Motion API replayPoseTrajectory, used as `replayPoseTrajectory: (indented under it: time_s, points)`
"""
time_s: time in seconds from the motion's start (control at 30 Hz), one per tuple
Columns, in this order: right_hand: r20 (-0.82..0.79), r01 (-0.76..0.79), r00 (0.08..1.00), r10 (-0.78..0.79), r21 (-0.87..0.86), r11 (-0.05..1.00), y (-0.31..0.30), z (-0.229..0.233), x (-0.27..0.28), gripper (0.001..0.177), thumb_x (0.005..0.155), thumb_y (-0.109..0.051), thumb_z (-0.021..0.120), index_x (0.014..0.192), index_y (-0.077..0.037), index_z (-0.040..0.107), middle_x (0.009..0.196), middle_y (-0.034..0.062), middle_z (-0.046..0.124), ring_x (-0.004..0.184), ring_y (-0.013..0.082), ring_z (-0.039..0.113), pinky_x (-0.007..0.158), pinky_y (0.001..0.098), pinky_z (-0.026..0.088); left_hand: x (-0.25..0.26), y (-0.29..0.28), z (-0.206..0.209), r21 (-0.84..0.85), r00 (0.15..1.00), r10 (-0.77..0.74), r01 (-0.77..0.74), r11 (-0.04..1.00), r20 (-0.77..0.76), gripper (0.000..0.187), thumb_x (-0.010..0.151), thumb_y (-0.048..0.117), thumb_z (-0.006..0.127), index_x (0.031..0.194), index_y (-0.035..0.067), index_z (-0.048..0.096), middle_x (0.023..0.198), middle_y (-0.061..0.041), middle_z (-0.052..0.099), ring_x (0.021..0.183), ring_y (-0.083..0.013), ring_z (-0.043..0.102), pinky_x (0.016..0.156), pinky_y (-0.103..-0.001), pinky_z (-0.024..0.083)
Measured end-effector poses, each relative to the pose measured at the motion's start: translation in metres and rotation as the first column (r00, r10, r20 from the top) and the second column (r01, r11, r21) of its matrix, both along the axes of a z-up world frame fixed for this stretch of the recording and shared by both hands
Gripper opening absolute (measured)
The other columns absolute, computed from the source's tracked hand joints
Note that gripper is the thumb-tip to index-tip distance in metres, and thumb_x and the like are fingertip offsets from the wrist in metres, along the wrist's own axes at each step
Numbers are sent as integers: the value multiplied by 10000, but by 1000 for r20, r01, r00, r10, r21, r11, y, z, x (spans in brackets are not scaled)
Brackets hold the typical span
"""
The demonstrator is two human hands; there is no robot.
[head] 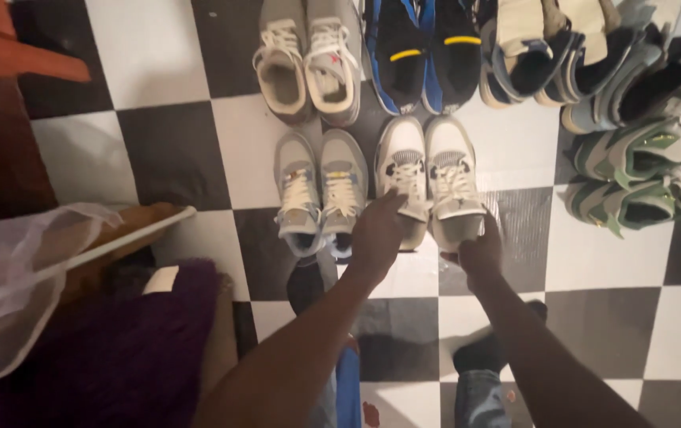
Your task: The person removes multiple pairs of shoes from a metal shoe rack and places them on the checkered floor. They then rearrange the shoes on the floor into neat rows.
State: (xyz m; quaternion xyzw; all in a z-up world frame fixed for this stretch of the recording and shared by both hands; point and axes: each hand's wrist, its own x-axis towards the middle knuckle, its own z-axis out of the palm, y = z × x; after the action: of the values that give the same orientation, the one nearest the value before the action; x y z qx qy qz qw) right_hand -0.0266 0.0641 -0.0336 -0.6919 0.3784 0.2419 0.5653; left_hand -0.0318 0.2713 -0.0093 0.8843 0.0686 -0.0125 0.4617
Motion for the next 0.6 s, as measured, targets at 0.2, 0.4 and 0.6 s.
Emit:
replayPoseTrajectory:
  time_s: [0.2,0.4,0.6]
  points:
    - [-5,79,997,-79,151,985,-2,-24,-43,835,831,144,448,1564,-220,282,1403,198,532,1143,346,659,781,399,653,-9,31,15,-4,992,-1,0,1000,-129,419,906,-52,559,1284,61,702,1309,-164,686,1248,-344,633,1086,-419,486]
    - [401,-445,836,374,99,890,-19,-206,-223,417,1045,-106,507,1448,-51,418,1402,190,576,1178,249,605,882,396,596,-52,92,31,-4,961,275,-275,962,23,536,929,-36,547,1463,-46,503,1419,-213,577,1311,-351,562,1126,-403,440]
    - [-237,112,971,-27,349,930,144,-73,-150,352,1032,-182,702,1295,-12,541,1106,233,631,949,261,650,845,474,583,-84,158,-23,678,951,310,-240,695,19,806,641,119,731,1381,-124,526,1361,-363,538,1258,-507,491,1076,-567,394]
